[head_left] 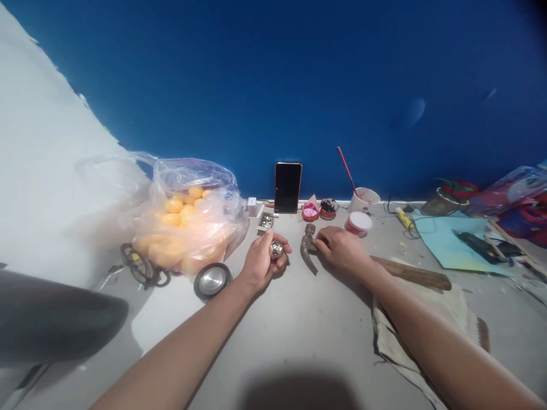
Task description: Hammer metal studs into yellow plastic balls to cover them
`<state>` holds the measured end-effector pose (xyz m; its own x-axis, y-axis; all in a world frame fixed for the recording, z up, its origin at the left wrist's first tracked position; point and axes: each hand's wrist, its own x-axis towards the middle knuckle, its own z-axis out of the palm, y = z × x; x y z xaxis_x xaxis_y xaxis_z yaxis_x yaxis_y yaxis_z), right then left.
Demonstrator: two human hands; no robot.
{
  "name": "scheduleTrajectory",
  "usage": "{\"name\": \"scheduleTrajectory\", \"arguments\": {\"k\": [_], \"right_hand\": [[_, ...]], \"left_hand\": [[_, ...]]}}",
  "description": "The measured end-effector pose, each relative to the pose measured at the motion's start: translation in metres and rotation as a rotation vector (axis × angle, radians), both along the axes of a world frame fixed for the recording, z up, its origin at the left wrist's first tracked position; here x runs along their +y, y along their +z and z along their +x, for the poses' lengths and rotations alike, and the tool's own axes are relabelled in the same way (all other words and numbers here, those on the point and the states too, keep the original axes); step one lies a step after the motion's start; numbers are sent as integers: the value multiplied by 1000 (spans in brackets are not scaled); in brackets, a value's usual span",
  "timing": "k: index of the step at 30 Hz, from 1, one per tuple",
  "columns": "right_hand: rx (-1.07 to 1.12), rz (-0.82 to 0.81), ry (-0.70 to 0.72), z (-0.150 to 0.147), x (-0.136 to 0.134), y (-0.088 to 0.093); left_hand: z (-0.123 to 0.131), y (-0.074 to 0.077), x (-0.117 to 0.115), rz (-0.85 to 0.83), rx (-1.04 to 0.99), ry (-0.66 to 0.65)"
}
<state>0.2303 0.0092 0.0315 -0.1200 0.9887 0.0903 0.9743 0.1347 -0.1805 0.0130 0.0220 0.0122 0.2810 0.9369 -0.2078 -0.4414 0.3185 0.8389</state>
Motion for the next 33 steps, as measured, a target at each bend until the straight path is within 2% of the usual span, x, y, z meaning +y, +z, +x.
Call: {"name": "scheduleTrajectory", "arguments": {"k": [7,11,16,20,25,33], "right_hand": [[-60,-89,1,-4,-3,7],[-72,-74,14,-4,-2,4],[-60,-95,24,-1,0,0],[-71,-97,34,-1,1,0],[-74,-102,31,-2,1,-1],[-57,-99,45,1,2,-3]], "left_hand": [[-3,0,6,-117,-168,-2],[-3,0,5,-83,-157,14],[-1,2,4,-125,-94,35],[0,4,4,-147,-119,86],[3,4,-1,-184,-253,-5],[3,0,-2,-205,-268,-85]]}}
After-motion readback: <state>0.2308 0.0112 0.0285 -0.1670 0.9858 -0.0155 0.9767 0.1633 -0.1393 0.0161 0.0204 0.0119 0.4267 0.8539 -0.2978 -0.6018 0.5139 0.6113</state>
